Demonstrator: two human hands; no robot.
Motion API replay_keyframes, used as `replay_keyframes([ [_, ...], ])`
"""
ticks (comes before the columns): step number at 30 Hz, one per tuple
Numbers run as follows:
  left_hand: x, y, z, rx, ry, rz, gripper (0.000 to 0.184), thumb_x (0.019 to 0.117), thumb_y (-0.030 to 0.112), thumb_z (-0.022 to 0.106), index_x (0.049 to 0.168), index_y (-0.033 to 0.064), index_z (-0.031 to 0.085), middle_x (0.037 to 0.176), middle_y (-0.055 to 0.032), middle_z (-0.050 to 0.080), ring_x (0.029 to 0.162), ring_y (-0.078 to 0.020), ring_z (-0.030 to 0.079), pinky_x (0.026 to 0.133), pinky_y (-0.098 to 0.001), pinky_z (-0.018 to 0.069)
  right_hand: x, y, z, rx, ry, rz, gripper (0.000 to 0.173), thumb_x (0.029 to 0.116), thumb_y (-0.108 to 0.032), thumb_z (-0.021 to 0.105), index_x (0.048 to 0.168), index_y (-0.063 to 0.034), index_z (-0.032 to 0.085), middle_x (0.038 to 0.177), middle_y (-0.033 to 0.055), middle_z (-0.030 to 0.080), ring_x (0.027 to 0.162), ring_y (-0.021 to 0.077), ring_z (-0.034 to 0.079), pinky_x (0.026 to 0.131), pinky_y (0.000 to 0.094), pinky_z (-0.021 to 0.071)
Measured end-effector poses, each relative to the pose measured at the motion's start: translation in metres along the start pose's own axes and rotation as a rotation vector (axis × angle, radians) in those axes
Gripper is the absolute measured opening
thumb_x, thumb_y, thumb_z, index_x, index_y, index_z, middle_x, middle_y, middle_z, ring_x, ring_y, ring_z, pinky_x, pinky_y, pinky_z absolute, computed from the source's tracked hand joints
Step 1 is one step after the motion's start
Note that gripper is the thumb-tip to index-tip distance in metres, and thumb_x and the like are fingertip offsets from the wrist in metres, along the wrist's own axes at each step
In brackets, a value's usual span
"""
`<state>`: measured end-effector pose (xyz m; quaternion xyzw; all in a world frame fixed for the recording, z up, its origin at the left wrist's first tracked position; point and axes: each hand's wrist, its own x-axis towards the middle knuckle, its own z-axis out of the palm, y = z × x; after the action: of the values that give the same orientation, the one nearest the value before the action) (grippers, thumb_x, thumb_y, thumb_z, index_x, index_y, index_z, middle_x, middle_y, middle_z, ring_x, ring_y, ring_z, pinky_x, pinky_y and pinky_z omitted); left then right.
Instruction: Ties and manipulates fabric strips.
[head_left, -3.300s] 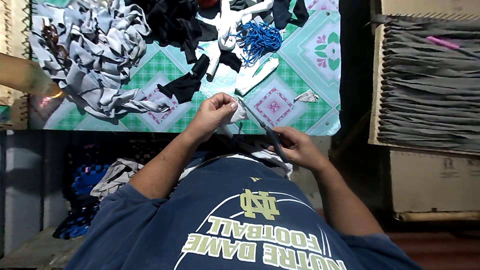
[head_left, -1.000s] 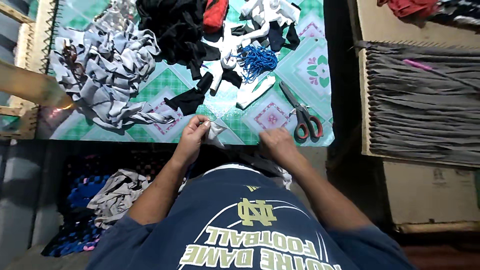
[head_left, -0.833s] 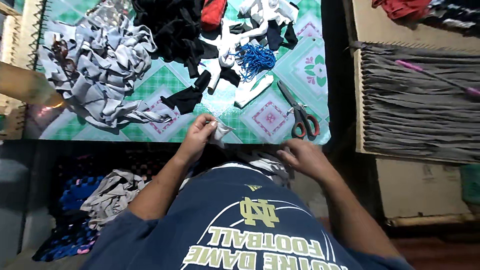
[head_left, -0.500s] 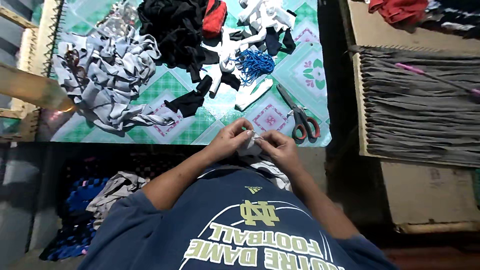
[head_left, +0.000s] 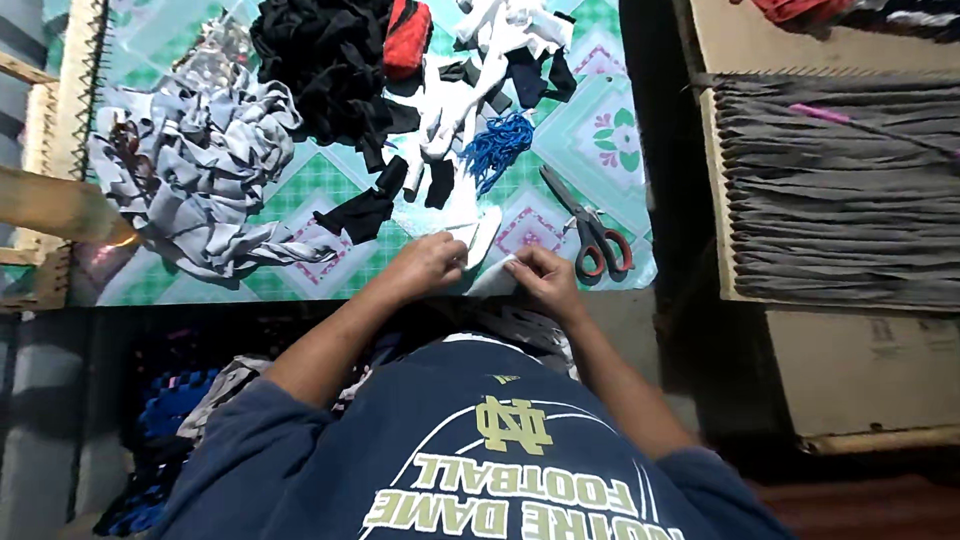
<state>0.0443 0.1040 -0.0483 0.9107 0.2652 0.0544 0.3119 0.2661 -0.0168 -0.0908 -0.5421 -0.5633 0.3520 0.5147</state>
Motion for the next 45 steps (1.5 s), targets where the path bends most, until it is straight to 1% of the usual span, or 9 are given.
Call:
replay_keyframes([
  [7,-0.057,-0.007,-0.009,-0.083,-0.067,-0.092,0.017,0.0924,0.011,0.061,0.103,0.0061,0.073,0.090,-0.0097,0.065,0.081,-0.0243,0.065,0.072,-0.0470,0.0551,0.001,0.004,0.000,0.022,-0.002,-0.027,0.011,0.0925,-0.001,0.063,0.100,0.0040,0.069,0.085,0.0010,0.068,0.067,-0.0038,0.056,0.063,0.0138,0.0504],
  [12,-0.036,-0.016,-0.048,-0.211,0.143,-0.126,0.022,0.0995,0.008,0.056,0.112,-0.0040,0.070,0.100,-0.0174,0.069,0.090,-0.0233,0.066,0.084,-0.0447,0.0547,-0.001,0.004,0.001,0.038,-0.002,-0.030,0.011,0.0934,-0.001,0.063,0.101,0.0046,0.069,0.085,0.0014,0.068,0.066,-0.0040,0.055,0.063,0.0134,0.0496],
  [17,-0.002,0.017,-0.145,-0.456,0.509,0.060,0.015,0.1034,0.013,0.052,0.113,0.0060,0.062,0.094,0.0095,0.067,0.082,0.0027,0.063,0.076,-0.0204,0.0551,-0.004,0.004,0.004,0.050,0.004,-0.026,0.011,0.0940,-0.001,0.063,0.101,0.0038,0.069,0.086,0.0012,0.066,0.066,-0.0040,0.054,0.062,0.0128,0.0481],
  [21,0.003,0.041,-0.178,-0.621,0.774,0.256,0.016,0.1016,0.011,0.049,0.097,0.0190,0.061,0.086,0.0125,0.069,0.077,-0.0027,0.067,0.070,-0.0225,0.0590,-0.006,0.007,0.006,0.033,0.033,-0.059,0.011,0.0936,-0.002,0.064,0.101,0.0039,0.070,0.087,0.0016,0.067,0.066,-0.0045,0.054,0.062,0.0118,0.0474],
  [25,-0.012,0.006,-0.114,-0.540,0.451,-0.116,0.015,0.1022,0.012,0.050,0.114,0.0050,0.056,0.094,0.0030,0.066,0.078,-0.0058,0.066,0.071,-0.0290,0.0591,-0.006,0.008,0.006,0.037,0.021,-0.069,0.011,0.0935,-0.001,0.064,0.101,0.0049,0.069,0.085,0.0012,0.067,0.066,-0.0054,0.054,0.062,0.0113,0.0477],
  [29,-0.043,-0.035,-0.061,-0.086,0.086,-0.472,0.026,0.1032,0.010,0.054,0.123,-0.0027,0.065,0.120,-0.0246,0.065,0.113,-0.0382,0.063,0.099,-0.0598,0.0477,-0.007,0.008,0.005,0.016,0.001,-0.048,0.011,0.0942,-0.002,0.064,0.101,0.0055,0.069,0.085,0.0031,0.068,0.065,-0.0040,0.054,0.062,0.0124,0.0478],
  [38,-0.041,-0.041,-0.041,-0.079,0.355,-0.561,0.043,0.1025,0.037,0.060,0.127,0.0019,0.064,0.114,-0.0195,0.066,0.105,-0.0336,0.065,0.093,-0.0552,0.0503,-0.007,0.006,0.007,-0.039,0.019,-0.080,0.012,0.0942,-0.003,0.065,0.101,0.0061,0.070,0.087,0.0053,0.068,0.066,-0.0036,0.054,0.062,0.0124,0.0479],
  [41,-0.025,-0.049,-0.035,-0.027,0.397,-0.577,0.046,0.1003,0.031,0.062,0.134,0.0011,0.058,0.117,-0.0232,0.063,0.106,-0.0391,0.063,0.091,-0.0593,0.0502,-0.011,0.001,0.004,0.007,0.011,-0.045,0.011,0.0947,-0.002,0.064,0.102,0.0053,0.069,0.089,0.0035,0.068,0.068,-0.0035,0.056,0.064,0.0131,0.0493],
  [45,-0.016,-0.047,-0.038,-0.009,0.434,-0.513,0.025,0.0995,0.019,0.060,0.110,-0.0020,0.069,0.109,-0.0233,0.063,0.104,-0.0377,0.063,0.092,-0.0547,0.0495,-0.026,-0.006,-0.007,0.132,0.019,0.080,0.011,0.0933,-0.005,0.065,0.102,-0.0039,0.070,0.086,-0.0053,0.069,0.068,-0.0021,0.059,0.064,0.0173,0.0526],
])
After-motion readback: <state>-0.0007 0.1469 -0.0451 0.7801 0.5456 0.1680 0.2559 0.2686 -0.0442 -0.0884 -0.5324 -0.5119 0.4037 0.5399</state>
